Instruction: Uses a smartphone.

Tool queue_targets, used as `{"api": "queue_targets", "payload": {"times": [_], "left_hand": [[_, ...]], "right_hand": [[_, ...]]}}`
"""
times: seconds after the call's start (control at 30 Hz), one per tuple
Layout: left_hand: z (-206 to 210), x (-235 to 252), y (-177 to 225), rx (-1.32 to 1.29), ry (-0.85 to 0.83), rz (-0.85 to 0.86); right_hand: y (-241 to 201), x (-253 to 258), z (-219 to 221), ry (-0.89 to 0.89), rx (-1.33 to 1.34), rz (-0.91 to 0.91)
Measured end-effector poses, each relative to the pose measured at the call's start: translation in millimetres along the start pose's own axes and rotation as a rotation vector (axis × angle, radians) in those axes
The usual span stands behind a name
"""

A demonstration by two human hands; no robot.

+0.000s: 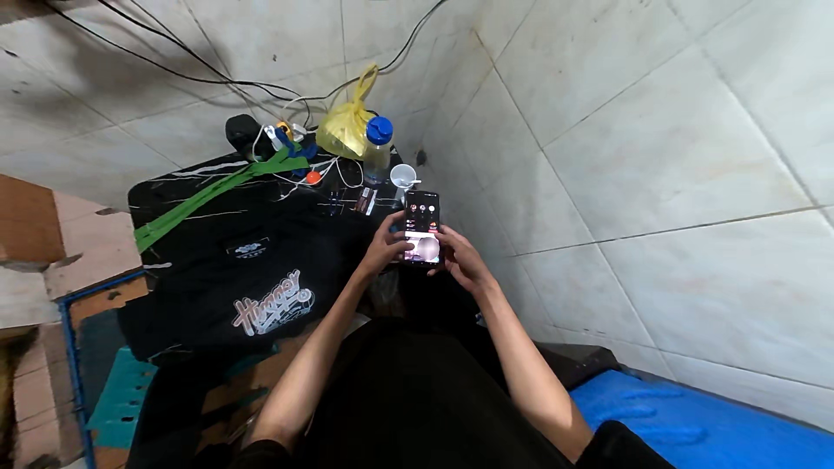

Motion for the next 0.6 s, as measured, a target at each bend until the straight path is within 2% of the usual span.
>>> {"api": "queue_targets", "payload": {"times": [0.6], "left_hand": [[-9.8,-6.0,-2.0,-0.025,0.021,0.009]], "right_hand": [[-0.3,4.6,9.5,0.009,0.003,0.007]]}}
Point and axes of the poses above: each hand's wrist, its own x-axis towards the middle knuckle, its own z-axis out of the palm, y = z × x, the point moved 8 cm from there along x, towards the middle knuckle, and after that the axes turned 11 degrees about -y, right-handed, at the moved point
